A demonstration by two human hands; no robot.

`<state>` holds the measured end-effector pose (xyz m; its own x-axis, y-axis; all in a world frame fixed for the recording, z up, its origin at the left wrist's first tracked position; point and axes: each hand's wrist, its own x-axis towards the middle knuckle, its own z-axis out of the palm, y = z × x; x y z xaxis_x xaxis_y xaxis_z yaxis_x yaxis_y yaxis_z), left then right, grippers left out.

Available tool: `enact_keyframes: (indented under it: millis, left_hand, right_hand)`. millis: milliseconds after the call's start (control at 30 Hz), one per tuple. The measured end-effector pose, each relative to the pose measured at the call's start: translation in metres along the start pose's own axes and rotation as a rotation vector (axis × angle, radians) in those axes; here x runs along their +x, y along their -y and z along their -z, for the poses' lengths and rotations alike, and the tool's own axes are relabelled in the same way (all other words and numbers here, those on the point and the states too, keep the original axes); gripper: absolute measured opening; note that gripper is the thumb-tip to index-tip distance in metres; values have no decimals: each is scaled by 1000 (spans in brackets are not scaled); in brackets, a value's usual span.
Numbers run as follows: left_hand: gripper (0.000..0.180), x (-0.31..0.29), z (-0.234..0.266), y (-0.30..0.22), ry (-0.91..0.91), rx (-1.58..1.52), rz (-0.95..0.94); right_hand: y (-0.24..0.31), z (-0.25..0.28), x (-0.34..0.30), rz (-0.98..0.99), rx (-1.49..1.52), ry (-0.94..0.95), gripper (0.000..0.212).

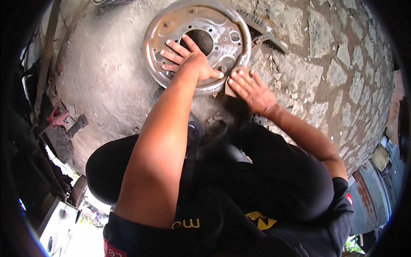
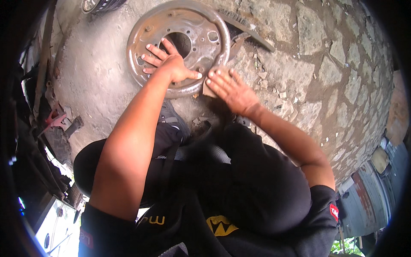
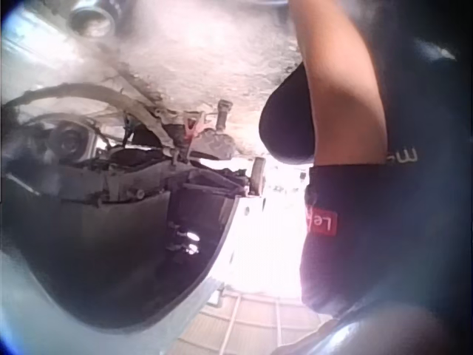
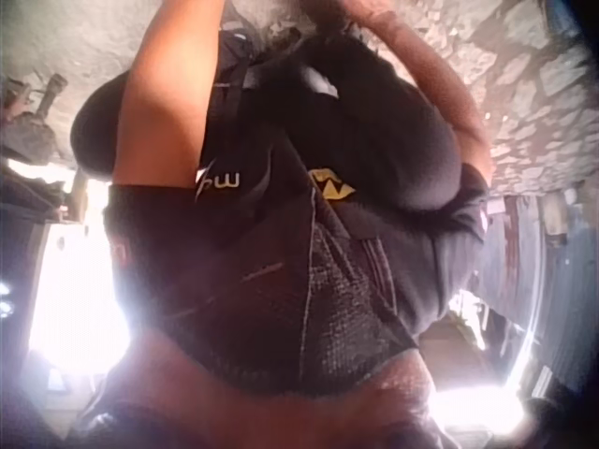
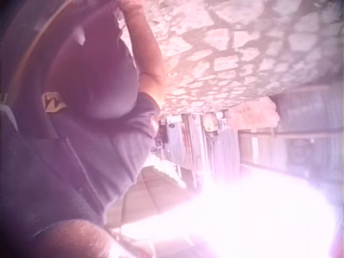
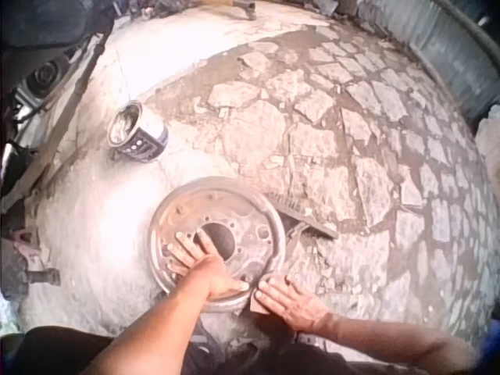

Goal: The person sits on the ground and uses a sanding block to sand the surface of a circular metal part. They rotate the part and continue sanding different areas.

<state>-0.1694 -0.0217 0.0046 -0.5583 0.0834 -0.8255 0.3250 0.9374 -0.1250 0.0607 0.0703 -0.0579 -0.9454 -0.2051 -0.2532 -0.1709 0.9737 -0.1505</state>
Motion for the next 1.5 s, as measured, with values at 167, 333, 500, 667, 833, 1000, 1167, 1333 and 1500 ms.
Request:
enact_keyframes:
  millis: [167, 333, 500, 667, 833, 1000, 1167, 1333, 1500]
  left_hand:
    - [161, 2, 0, 3, 7, 12, 20]
    - [162, -1, 3, 2, 11, 8, 14]
    - [161, 0, 2, -1, 34, 37, 27]
    - [163, 2, -1, 4, 0, -25, 1]
    - [159, -2, 2, 8, 4, -32, -56]
    - [139, 0, 6, 15, 18, -218, -98]
    - [133, 8, -7, 11, -49, -204, -80]
    - [135, 10, -11, 10, -99, -150, -39]
    - [136, 8, -11, 5, -75, -119, -37]
  right_hand:
    - [-10, 42, 31, -329, -61, 278, 82]
    - [-7, 12, 14, -36, 117, 106, 82]
    - [-12, 48, 30, -255, -60, 339, 82]
    - [-26, 16, 18, -72, -42, 119, 76]
    - [-9, 32, 16, -277, -95, 332, 78]
    - [-27, 20, -1, -145, 32, 130, 73]
    - [3, 19, 5, -205, 170, 48, 83]
    - [-28, 41, 23, -247, 39, 312, 86]
    - [0, 32, 15, -150, -41, 306, 80]
